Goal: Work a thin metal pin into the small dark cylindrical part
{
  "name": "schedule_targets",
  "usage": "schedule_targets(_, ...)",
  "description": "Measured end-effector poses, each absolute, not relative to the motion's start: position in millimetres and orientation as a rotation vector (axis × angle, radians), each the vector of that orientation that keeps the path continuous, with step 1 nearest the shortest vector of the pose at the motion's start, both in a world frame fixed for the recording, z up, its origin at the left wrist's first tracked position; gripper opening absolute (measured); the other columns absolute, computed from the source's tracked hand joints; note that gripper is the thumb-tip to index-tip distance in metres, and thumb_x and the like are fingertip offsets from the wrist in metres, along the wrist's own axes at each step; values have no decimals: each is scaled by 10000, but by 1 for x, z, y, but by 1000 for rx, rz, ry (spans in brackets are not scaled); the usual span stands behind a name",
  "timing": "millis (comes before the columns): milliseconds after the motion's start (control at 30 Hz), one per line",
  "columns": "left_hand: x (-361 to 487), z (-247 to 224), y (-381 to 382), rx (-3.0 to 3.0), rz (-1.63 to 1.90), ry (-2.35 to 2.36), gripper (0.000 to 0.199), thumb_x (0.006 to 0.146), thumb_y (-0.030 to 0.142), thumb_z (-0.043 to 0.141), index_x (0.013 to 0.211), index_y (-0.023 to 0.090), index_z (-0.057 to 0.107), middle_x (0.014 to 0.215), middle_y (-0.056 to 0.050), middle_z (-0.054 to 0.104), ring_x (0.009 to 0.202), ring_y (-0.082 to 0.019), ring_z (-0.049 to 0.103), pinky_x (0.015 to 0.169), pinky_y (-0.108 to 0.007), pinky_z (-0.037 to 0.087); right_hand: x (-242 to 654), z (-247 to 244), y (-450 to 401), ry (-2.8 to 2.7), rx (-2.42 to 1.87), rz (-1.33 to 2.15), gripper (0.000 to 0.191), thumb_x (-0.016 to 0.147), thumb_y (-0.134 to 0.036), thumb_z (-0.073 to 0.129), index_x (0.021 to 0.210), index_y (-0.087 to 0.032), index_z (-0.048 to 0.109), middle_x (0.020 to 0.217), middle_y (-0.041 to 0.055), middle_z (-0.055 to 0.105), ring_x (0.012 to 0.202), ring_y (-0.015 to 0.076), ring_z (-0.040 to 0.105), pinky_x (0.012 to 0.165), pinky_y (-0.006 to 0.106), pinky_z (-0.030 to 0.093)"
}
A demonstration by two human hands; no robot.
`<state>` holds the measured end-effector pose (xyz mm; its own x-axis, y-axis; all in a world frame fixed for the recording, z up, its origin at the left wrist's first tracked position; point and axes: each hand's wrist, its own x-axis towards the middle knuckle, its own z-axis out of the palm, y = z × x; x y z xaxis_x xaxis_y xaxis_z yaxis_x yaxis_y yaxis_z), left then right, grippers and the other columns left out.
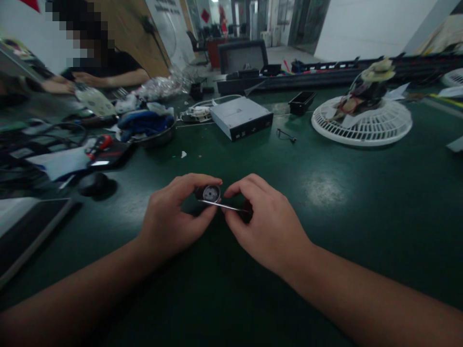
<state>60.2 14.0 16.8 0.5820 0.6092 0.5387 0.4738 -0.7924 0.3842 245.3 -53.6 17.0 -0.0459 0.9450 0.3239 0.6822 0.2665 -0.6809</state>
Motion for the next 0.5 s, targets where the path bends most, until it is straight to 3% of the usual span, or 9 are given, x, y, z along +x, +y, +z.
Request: schedule_targets(500, 59, 18, 14, 2521, 1076, 1000, 308, 794, 68, 666, 1071, 202, 645, 1037, -29, 727, 945, -195, 683, 839, -350, 544, 247, 17, -54, -1879, -1462, 384, 279, 932, -127, 577, 1133, -252, 726, 1097, 33, 638, 884, 156, 630, 684, 294, 515)
